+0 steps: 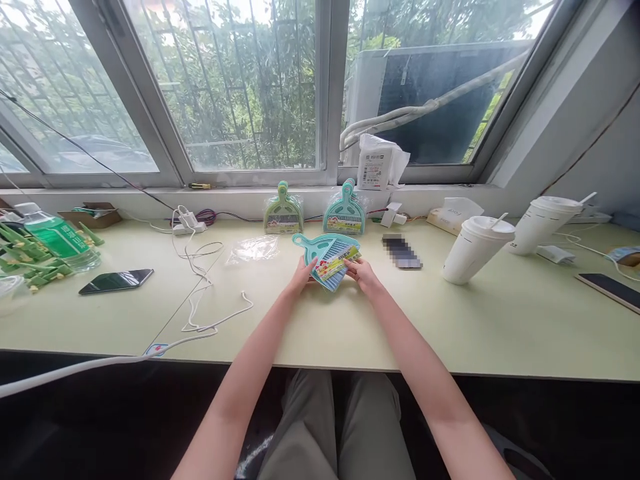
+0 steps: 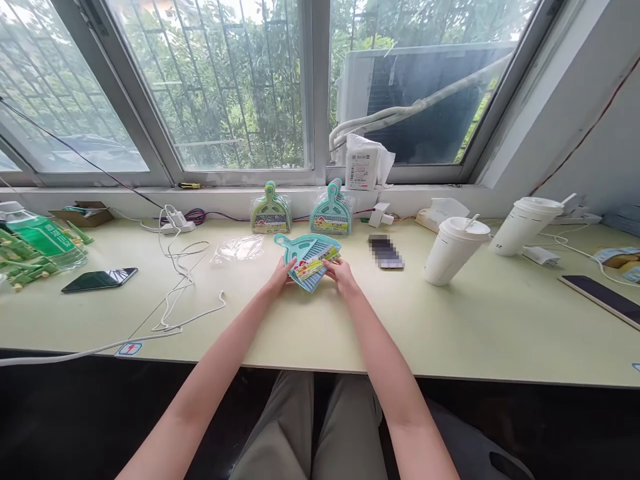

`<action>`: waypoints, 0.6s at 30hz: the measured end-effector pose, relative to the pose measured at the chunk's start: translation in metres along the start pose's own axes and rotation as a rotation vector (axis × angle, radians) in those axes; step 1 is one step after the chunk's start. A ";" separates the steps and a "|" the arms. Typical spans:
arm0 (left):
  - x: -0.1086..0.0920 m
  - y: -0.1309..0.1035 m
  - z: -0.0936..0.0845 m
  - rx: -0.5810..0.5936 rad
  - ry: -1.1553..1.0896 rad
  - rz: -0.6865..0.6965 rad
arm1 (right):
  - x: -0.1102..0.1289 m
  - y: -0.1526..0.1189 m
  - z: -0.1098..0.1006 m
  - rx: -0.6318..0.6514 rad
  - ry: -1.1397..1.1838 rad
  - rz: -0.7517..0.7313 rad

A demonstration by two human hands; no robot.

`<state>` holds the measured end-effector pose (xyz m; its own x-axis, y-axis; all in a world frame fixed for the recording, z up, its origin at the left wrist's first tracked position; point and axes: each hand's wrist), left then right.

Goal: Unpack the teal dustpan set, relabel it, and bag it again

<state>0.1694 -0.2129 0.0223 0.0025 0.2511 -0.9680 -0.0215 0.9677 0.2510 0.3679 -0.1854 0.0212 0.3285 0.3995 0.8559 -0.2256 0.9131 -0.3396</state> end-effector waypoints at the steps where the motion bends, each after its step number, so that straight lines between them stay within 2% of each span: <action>1: 0.001 0.000 0.003 0.015 -0.041 -0.036 | 0.001 0.000 0.000 0.011 -0.037 0.012; 5: 0.008 0.003 -0.002 -0.133 -0.031 -0.081 | 0.012 0.002 -0.013 -0.036 -0.214 0.124; 8: 0.010 0.008 -0.011 -0.201 0.028 -0.096 | 0.024 0.002 -0.030 -0.217 -0.143 0.102; 11: 0.010 0.008 -0.011 -0.183 0.073 -0.085 | 0.035 -0.002 -0.053 -0.507 0.074 -0.072; 13: 0.010 0.006 -0.008 -0.153 0.077 -0.084 | 0.039 -0.006 -0.067 -0.669 0.139 -0.175; 16: 0.009 0.003 -0.002 -0.106 0.057 -0.058 | 0.041 -0.010 -0.076 -0.742 0.153 -0.193; 18: 0.009 0.002 0.001 -0.079 0.043 -0.009 | 0.041 -0.010 -0.069 -0.729 0.122 -0.180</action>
<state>0.1702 -0.2090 0.0144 -0.0400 0.2398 -0.9700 -0.1002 0.9649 0.2427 0.4466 -0.1724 0.0323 0.4118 0.2065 0.8876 0.4904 0.7707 -0.4068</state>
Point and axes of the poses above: each hand's wrist, its own y-axis towards the middle knuckle, its own z-axis out of the palm, x = y × z, and after that the axes turned 14 degrees about z, right-handed
